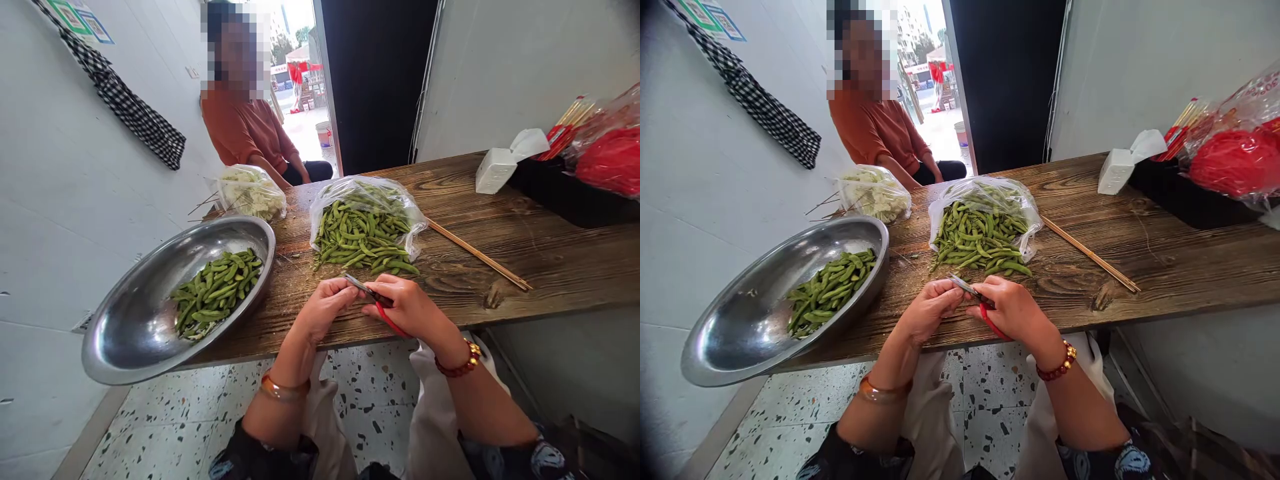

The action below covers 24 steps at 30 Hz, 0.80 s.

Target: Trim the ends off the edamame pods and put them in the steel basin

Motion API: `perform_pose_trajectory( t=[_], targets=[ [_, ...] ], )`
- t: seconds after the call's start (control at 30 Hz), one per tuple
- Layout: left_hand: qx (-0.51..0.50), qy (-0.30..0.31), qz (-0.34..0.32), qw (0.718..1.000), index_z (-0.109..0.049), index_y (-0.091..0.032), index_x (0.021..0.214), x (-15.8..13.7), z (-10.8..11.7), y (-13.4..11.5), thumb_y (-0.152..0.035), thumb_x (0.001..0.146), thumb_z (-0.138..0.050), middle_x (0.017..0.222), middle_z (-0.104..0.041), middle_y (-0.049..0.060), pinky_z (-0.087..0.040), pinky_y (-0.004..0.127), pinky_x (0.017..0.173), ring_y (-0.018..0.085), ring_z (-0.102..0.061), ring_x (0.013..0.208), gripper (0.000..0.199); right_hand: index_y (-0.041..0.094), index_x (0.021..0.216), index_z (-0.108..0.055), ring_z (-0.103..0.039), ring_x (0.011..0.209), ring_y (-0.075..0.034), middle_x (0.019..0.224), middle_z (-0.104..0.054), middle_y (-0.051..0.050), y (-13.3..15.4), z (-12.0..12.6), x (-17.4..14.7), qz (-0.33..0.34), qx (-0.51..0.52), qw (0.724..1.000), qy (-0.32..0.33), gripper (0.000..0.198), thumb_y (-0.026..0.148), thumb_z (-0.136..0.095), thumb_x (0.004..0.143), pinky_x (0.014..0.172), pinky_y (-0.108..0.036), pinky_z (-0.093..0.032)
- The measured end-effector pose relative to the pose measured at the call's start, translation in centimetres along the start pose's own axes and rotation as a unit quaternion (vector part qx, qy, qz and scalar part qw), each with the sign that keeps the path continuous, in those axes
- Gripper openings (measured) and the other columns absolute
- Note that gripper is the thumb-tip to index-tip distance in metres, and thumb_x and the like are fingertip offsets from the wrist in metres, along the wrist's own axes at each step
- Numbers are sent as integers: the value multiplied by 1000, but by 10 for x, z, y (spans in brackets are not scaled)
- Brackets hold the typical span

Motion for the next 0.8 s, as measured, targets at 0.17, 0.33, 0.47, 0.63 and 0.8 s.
perform_pose_trajectory(
  t=[0.17,0.33,0.47,0.63,0.8],
  targets=[
    [155,-117,-161,968,-73,-17,78,3,-3,-9,-33,77,-68,76,-57,5,-39,27,73,15,-49,78,17,21,120,-60,-63,89,-21,102,-65,-8,-9,-6,0,-37,-8,994,-106,39,36,-64,85,79,-32,-51],
    [108,-219,-165,956,-73,-19,84,0,1,-9,-30,78,-68,75,-57,2,-40,26,68,13,-50,71,14,22,128,-56,-63,89,-23,107,-63,-9,-14,-9,0,-53,-11,983,-175,49,43,-62,85,79,-37,-53],
    [-152,-181,-96,967,-65,-16,85,2,1,-1,-31,75,-70,70,-59,-1,-43,22,59,9,-54,61,18,22,126,-58,-64,78,-18,107,-63,-8,-9,-11,-1,-42,-3,989,-143,46,44,-62,85,75,-34,-55],
    [-261,-160,-72,949,-60,-14,85,3,-3,2,-28,70,-76,71,-64,0,-49,22,63,10,-61,65,26,21,122,-60,-64,91,-21,109,-64,-8,0,-11,-1,-30,-17,994,-99,44,42,-64,84,77,-34,-54],
    [-273,-116,-46,954,-59,-13,84,3,-12,5,-28,69,-77,72,-65,1,-50,23,63,11,-62,64,28,21,123,-59,-65,90,-20,106,-64,-8,0,-12,-1,-11,-7,995,-103,42,40,-64,85,78,-33,-54]
  ],
)
Point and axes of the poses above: each hand's wrist, its own x-axis towards the middle knuckle, its own z-axis out of the back of the hand, y = z × x, the point moved 2 cm from there along x, towards the middle knuckle
